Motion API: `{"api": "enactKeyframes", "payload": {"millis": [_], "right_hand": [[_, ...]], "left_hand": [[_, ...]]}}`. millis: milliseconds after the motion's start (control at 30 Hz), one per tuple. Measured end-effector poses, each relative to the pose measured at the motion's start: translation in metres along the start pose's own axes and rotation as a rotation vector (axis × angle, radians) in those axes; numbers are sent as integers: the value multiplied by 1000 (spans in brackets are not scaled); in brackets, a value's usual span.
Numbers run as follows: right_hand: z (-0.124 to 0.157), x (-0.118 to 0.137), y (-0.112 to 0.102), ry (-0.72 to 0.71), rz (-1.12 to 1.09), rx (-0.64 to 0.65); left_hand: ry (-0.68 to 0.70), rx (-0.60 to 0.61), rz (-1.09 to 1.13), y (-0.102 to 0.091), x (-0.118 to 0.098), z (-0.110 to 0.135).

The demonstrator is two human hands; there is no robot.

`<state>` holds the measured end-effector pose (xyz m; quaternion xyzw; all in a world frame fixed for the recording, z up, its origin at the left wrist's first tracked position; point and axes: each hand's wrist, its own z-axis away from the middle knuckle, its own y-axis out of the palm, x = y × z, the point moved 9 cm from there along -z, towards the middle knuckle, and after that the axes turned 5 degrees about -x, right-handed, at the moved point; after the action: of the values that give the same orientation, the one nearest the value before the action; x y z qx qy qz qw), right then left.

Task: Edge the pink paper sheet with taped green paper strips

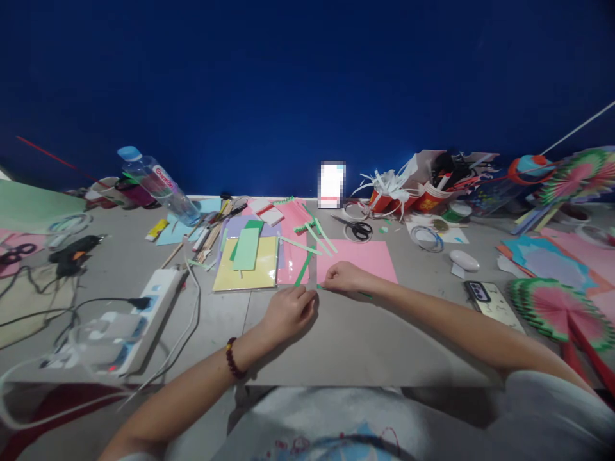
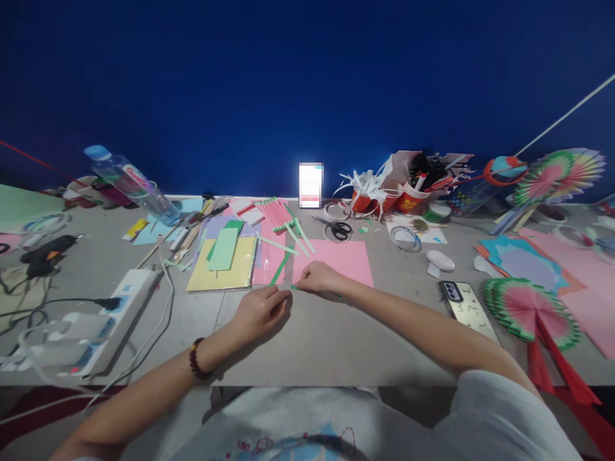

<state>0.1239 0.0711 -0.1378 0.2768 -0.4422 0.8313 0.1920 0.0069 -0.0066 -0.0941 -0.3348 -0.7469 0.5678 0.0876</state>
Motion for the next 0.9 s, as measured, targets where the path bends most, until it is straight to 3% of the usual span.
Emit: {"api": "enactKeyframes", "payload": {"millis": [900], "right_hand": [[-4,3,1,-31,50,13]], "left_hand": [[6,-18,-14,-2,-3,0]]}}
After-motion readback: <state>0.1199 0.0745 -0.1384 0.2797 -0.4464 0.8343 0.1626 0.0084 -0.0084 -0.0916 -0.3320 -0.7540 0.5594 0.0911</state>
